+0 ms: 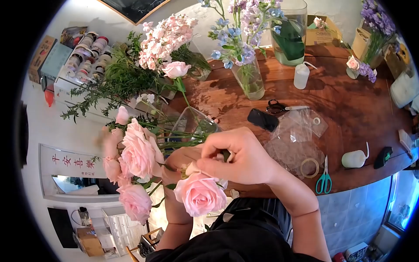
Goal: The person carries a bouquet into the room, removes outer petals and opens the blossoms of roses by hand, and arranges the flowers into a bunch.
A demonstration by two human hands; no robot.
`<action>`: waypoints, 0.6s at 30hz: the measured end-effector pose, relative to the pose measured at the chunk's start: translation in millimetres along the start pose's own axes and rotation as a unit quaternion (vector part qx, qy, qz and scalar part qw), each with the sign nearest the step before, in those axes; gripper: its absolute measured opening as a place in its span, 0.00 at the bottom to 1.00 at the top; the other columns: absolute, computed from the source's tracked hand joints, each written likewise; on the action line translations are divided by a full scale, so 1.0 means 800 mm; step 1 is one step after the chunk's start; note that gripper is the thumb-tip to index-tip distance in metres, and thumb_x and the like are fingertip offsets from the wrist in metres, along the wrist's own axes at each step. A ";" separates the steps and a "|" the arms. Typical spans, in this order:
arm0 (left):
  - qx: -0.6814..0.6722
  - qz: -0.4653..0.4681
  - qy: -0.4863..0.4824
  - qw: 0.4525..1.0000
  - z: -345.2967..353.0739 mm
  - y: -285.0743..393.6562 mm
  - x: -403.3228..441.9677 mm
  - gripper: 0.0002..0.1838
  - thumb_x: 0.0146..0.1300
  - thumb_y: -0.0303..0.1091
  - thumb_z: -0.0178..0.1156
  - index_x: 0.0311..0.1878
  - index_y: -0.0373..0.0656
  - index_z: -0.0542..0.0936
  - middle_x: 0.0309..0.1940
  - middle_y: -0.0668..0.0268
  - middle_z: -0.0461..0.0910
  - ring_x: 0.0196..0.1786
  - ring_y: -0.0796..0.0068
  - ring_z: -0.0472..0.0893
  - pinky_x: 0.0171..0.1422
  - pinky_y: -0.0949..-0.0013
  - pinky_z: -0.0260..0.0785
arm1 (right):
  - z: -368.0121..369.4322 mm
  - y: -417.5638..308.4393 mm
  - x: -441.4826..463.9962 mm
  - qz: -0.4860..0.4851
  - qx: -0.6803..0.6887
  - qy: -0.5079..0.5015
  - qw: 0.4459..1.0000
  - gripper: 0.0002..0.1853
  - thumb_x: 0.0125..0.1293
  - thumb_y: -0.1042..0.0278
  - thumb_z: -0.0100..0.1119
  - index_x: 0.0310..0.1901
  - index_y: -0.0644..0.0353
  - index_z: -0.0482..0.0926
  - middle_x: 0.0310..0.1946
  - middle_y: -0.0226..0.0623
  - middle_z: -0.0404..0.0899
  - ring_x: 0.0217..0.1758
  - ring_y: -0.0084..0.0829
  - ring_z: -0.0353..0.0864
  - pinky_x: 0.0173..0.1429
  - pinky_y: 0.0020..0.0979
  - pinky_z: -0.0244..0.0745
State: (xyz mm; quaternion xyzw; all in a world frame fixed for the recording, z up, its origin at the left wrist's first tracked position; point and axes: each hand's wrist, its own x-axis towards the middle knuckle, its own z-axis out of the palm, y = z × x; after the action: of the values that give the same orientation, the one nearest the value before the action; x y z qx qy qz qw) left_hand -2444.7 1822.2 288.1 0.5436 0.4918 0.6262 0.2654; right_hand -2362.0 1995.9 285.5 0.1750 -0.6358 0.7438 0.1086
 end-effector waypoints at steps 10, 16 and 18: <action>0.002 0.036 0.068 0.997 0.005 -0.011 -0.009 0.20 0.52 0.45 0.51 0.17 0.37 0.66 0.18 0.60 0.70 0.23 0.61 0.67 0.37 0.63 0.59 | 0.005 0.019 -0.025 -0.148 -0.045 0.086 0.984 0.06 0.51 0.77 0.64 0.23 0.63 0.75 0.18 0.36 0.75 0.19 0.29 0.75 0.24 0.24 0.67; -0.028 0.012 0.105 0.994 0.003 -0.012 -0.028 0.18 0.52 0.45 0.52 0.23 0.35 0.71 0.24 0.58 0.74 0.27 0.63 0.71 0.40 0.65 0.63 | 0.021 0.031 -0.028 -0.106 0.237 0.225 0.939 0.09 0.57 0.79 0.54 0.23 0.62 0.64 0.31 0.47 0.77 0.29 0.33 0.81 0.31 0.28 0.77; -0.037 0.024 0.113 0.993 0.001 -0.022 -0.039 0.15 0.54 0.41 0.53 0.27 0.35 0.72 0.28 0.58 0.74 0.31 0.64 0.73 0.43 0.66 0.66 | 0.002 0.015 -0.017 0.022 0.279 0.151 0.948 0.07 0.59 0.78 0.54 0.28 0.61 0.65 0.30 0.41 0.77 0.26 0.23 0.77 0.30 0.23 0.73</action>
State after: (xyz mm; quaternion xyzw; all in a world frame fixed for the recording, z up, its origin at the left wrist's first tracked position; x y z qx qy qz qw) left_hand -2439.2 1802.3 258.9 0.4705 0.4822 0.7075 0.2132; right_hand -2353.9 1993.4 268.9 0.0698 -0.3828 0.9114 0.1339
